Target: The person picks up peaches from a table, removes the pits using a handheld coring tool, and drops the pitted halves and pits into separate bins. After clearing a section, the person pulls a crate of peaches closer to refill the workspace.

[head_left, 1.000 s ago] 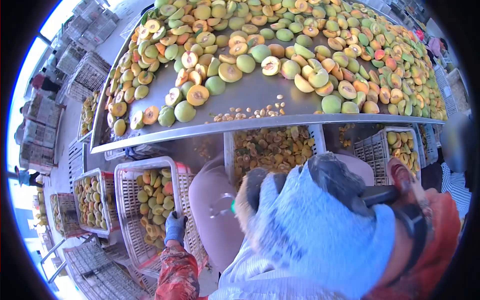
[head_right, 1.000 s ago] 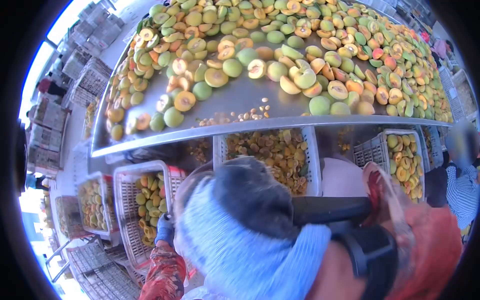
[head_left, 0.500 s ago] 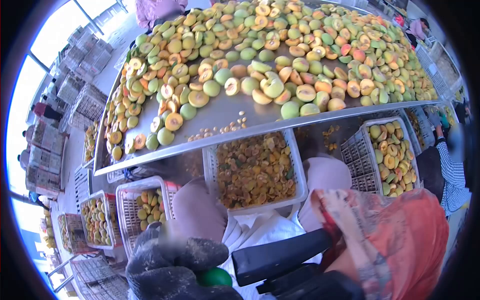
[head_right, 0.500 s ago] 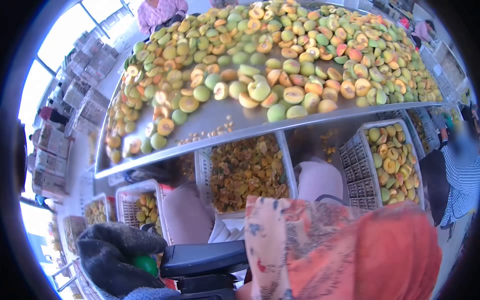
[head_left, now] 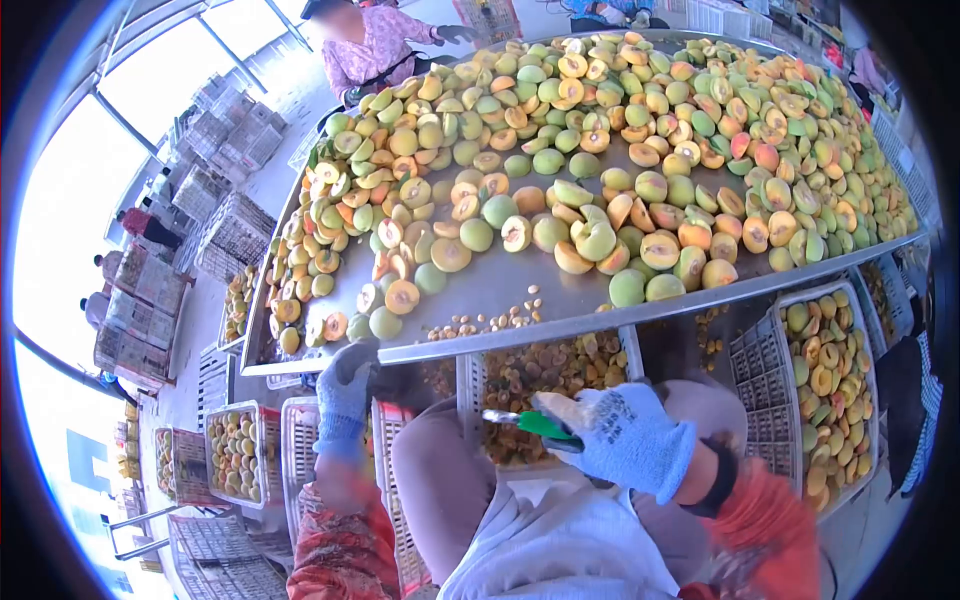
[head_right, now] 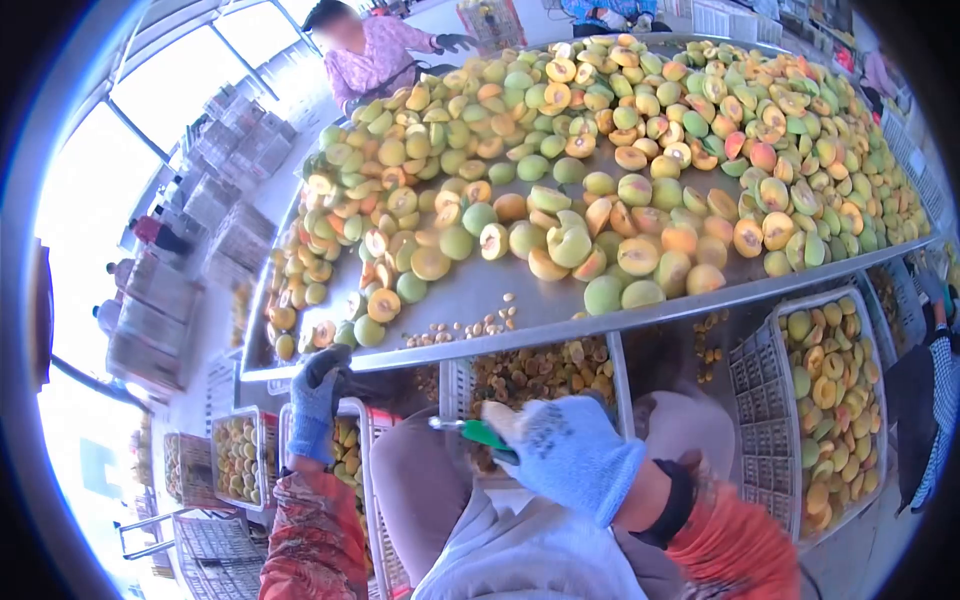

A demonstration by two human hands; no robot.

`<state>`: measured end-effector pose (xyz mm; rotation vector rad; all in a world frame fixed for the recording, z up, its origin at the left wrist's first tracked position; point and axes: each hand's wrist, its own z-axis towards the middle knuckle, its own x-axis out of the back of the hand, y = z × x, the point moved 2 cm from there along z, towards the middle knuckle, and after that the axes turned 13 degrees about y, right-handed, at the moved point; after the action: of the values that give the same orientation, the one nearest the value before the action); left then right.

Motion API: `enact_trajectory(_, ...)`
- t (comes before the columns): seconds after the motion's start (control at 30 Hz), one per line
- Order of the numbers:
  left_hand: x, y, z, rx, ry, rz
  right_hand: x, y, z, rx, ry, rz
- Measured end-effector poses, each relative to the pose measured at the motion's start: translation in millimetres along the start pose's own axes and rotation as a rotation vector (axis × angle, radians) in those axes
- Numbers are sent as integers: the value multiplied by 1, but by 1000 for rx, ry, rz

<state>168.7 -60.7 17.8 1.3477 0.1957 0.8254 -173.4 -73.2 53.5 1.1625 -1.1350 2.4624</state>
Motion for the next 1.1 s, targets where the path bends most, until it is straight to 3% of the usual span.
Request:
enact_trajectory(0.03,-25,5,15,124,-52,-18,-13,21,-10,-139,38,30)
enact_trajectory(0.13,-118,16,52,230,-143,23,-45,52,-36,-517,-9,423)
enact_trajectory(0.2,-177,-2,83,119,-195,159,-62,62,-51,-613,-19,456)
enact_trajectory(0.23,-205,-19,98,-85,-136,268,-67,68,-56,-701,-34,474)
enact_trajectory(0.27,-227,-12,103,-256,-147,370,-69,72,-57,-706,-30,476)
enact_trajectory(0.33,-263,11,100,-345,-179,579,-66,80,-59,-668,69,479)
enact_trajectory(0.37,-273,17,97,-342,-186,581,-67,84,-61,-666,78,474)
enact_trajectory(0.43,-287,18,87,-486,-310,1072,-76,98,-66,-762,12,591)
enact_trajectory(0.53,-282,15,72,-413,-411,1044,-74,94,-65,-899,-72,768)
enact_trajectory(0.6,-265,6,61,-495,-383,1019,-68,90,-60,-940,-85,823)
enact_trajectory(0.67,-236,-6,51,-166,-294,502,-66,84,-61,-1013,-38,893)
enact_trajectory(0.7,-225,10,39,83,-216,-83,-65,83,-62,-996,-3,877)
enact_trajectory(0.73,-202,23,24,475,-229,-338,-62,80,-62,-993,-12,881)
enact_trajectory(0.8,-162,19,0,827,-176,-721,-57,70,-61,-1055,72,1081)
enact_trajectory(0.87,-134,16,-29,958,-190,-836,-57,56,-59,-1065,58,1087)
enact_trajectory(0.93,-120,14,-62,1108,-214,-965,-53,40,-58,-919,58,938)
enact_trajectory(1.0,-115,22,-90,962,-251,-938,-60,31,-66,-920,-3,847)
enact_trajectory(1.07,-109,28,-110,903,-268,-931,-67,22,-69,-251,352,246)
enact_trajectory(1.1,-107,30,-116,944,-283,-900,-65,16,-71,-315,306,239)
